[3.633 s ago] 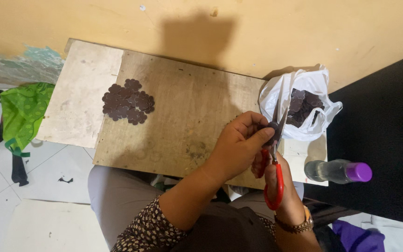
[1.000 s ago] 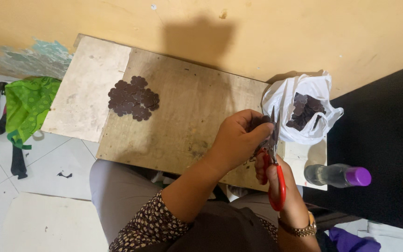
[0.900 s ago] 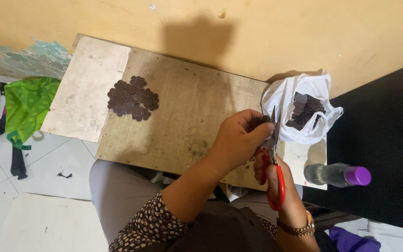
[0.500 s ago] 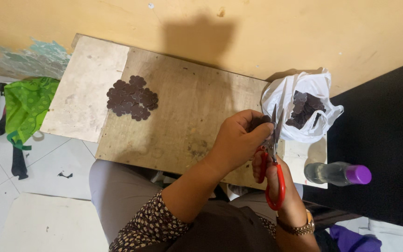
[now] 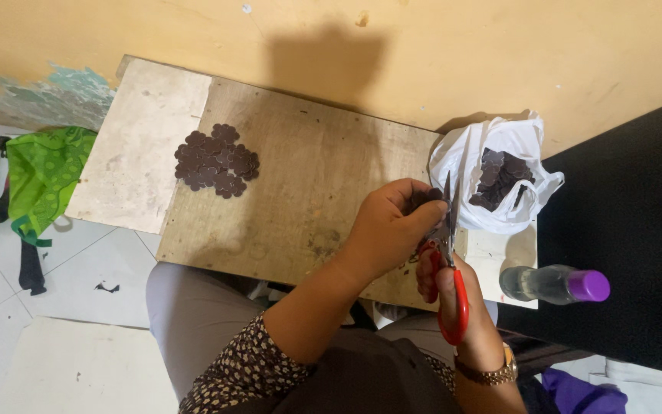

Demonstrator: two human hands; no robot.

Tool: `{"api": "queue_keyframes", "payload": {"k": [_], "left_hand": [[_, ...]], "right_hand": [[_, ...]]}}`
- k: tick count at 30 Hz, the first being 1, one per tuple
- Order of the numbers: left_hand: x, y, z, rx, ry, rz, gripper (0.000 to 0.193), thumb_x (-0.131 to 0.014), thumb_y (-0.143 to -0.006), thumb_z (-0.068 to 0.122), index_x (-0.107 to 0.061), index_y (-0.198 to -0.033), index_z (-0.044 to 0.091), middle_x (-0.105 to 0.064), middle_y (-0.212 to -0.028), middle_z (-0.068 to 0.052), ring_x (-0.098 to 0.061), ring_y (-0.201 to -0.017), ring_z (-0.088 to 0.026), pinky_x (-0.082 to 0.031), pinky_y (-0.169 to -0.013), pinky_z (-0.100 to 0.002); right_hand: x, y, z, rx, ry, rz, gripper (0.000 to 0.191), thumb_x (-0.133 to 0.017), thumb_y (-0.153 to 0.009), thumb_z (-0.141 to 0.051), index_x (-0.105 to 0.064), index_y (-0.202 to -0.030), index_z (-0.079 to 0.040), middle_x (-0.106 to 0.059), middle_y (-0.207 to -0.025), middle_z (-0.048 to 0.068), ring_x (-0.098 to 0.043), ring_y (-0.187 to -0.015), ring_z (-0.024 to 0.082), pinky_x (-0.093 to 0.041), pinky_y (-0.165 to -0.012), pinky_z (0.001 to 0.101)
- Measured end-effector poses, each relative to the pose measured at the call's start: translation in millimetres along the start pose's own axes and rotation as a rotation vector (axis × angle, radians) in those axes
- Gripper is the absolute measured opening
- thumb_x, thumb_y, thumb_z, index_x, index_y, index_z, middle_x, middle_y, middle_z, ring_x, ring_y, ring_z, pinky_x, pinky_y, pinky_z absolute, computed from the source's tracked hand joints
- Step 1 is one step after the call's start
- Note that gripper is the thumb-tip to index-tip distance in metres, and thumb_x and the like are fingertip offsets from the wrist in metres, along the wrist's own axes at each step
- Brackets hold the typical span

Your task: The person uses red-handled scissors to cut dark brown material into flower-like shapes on a wooden board. They trim the edges of each piece and place the finished shapes into a white plastic bag.

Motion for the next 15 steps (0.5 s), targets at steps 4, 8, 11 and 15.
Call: {"api": "queue_keyframes", "payload": {"k": [4, 8, 11, 15], "left_hand": [[3.3, -1.3, 3.5, 0.007, -0.034, -0.018, 0.021, -0.072, -0.092, 0.013, -0.069, -0.105, -0.002, -0.073, -0.093, -0.004, -0.065, -0.081, -0.007, -0.055, -0.073, -0.023], [4.9, 0.1, 7.6, 0.013, -0.066, -0.027, 0.021, -0.073, -0.092, 0.014, -0.07, -0.104, -0.002, -0.072, -0.091, -0.004, -0.065, -0.079, -0.007, -0.055, -0.071, -0.023], [5.8, -0.2, 7.6, 0.049, -0.064, -0.025, 0.02, -0.073, -0.09, 0.014, -0.069, -0.104, -0.001, -0.072, -0.087, -0.004, -0.067, -0.076, -0.008, -0.056, -0.07, -0.024], [5.5, -0.5, 9.7, 0.023, -0.015, -0.029, 0.019, -0.074, -0.09, 0.012, -0.069, -0.103, -0.001, -0.071, -0.087, -0.004, -0.065, -0.077, -0.008, -0.055, -0.07, -0.024]], "right_hand": [[2.0, 3.4, -3.0, -0.01, 0.016, 0.002, 0.071, -0.049, -0.094, -0.073, -0.055, -0.096, -0.001, -0.044, -0.076, 0.001, -0.039, -0.066, 0.011, -0.033, -0.057, 0.0261], [1.1, 4.0, -7.1, -0.008, -0.006, -0.009, 0.07, -0.051, -0.095, -0.071, -0.055, -0.095, -0.001, -0.043, -0.076, 0.0, -0.039, -0.065, 0.011, -0.032, -0.056, 0.0258], [0.7, 4.7, -9.6, -0.002, -0.003, -0.013, 0.068, -0.052, -0.095, -0.07, -0.055, -0.094, -0.002, -0.042, -0.076, -0.001, -0.038, -0.065, 0.01, -0.031, -0.056, 0.0254], [2.1, 6.2, -8.4, -0.025, 0.019, -0.009, 0.067, -0.052, -0.095, -0.07, -0.055, -0.093, -0.003, -0.042, -0.076, -0.001, -0.038, -0.065, 0.01, -0.031, -0.055, 0.0252]]}}
Point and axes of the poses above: each hand's wrist, its own y-axis away from the middle knuckle, its own x-axis out of the back of the hand, z = x × y, the point moved 6 cm from there along -y, towards the middle knuckle
